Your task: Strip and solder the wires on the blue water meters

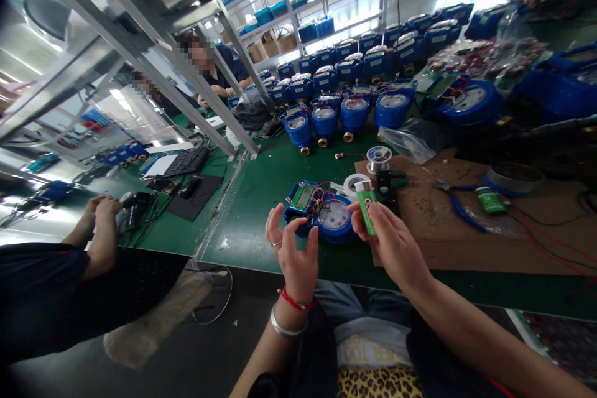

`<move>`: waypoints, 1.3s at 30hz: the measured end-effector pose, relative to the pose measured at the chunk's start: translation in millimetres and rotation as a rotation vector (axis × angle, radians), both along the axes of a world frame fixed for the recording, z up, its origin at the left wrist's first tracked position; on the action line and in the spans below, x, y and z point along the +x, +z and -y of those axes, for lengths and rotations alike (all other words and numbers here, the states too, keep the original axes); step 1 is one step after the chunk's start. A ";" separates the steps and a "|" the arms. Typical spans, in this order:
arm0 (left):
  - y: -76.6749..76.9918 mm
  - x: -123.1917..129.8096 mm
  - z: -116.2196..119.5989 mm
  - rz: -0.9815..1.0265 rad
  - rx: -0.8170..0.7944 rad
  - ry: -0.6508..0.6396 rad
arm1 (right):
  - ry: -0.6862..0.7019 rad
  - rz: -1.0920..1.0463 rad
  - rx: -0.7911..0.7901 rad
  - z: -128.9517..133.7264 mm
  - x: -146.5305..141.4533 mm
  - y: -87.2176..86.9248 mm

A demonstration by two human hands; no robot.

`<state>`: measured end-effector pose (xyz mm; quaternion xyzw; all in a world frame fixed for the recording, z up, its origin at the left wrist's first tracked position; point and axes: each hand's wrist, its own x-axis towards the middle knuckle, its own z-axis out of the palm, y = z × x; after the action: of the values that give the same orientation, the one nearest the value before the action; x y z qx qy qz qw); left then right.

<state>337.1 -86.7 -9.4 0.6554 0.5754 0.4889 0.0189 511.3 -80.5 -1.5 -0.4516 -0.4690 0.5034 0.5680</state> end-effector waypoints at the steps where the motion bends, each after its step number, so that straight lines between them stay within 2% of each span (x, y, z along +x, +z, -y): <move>1: 0.7 -0.6 -2.2 -0.013 0.004 -0.004 | 0.068 -0.065 -0.039 2.7 -1.5 1.9; 4: 1.1 -4.7 -9.6 -0.054 0.065 -0.031 | 0.222 -0.274 -0.153 10.0 -6.9 9.2; 7: 0.5 -9.3 -13.9 -0.042 0.101 -0.049 | 0.320 -0.440 -0.221 15.6 -12.1 15.7; 15: -4.3 -13.9 -13.6 0.105 0.036 -0.081 | 0.583 -0.726 -0.420 18.3 -25.3 14.2; 19: -7.3 -15.9 -12.8 0.122 0.019 -0.100 | 0.585 -0.750 -0.464 19.0 -24.9 13.6; 24: -8.7 -16.6 -11.5 0.121 0.020 -0.116 | 0.570 -0.640 -0.409 24.1 -25.5 18.6; 28: -9.7 -17.4 -10.9 0.137 0.008 -0.129 | 0.569 -0.610 -0.448 24.0 -30.5 21.0; 31: -9.9 -18.0 -10.8 0.168 -0.027 -0.133 | 0.592 -0.741 -0.566 19.8 -36.2 23.8; 35: -8.9 -18.0 -10.8 0.203 -0.054 -0.136 | 0.737 -0.920 -0.778 10.8 -43.6 28.5; 39: -8.5 -18.3 -10.4 0.220 -0.068 -0.139 | 0.743 -0.969 -0.871 1.3 -49.9 27.7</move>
<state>318.7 -76.3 -17.9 0.6350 0.5392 0.5356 0.1382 461.4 -81.7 26.2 -0.1752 -0.0462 0.9446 0.2736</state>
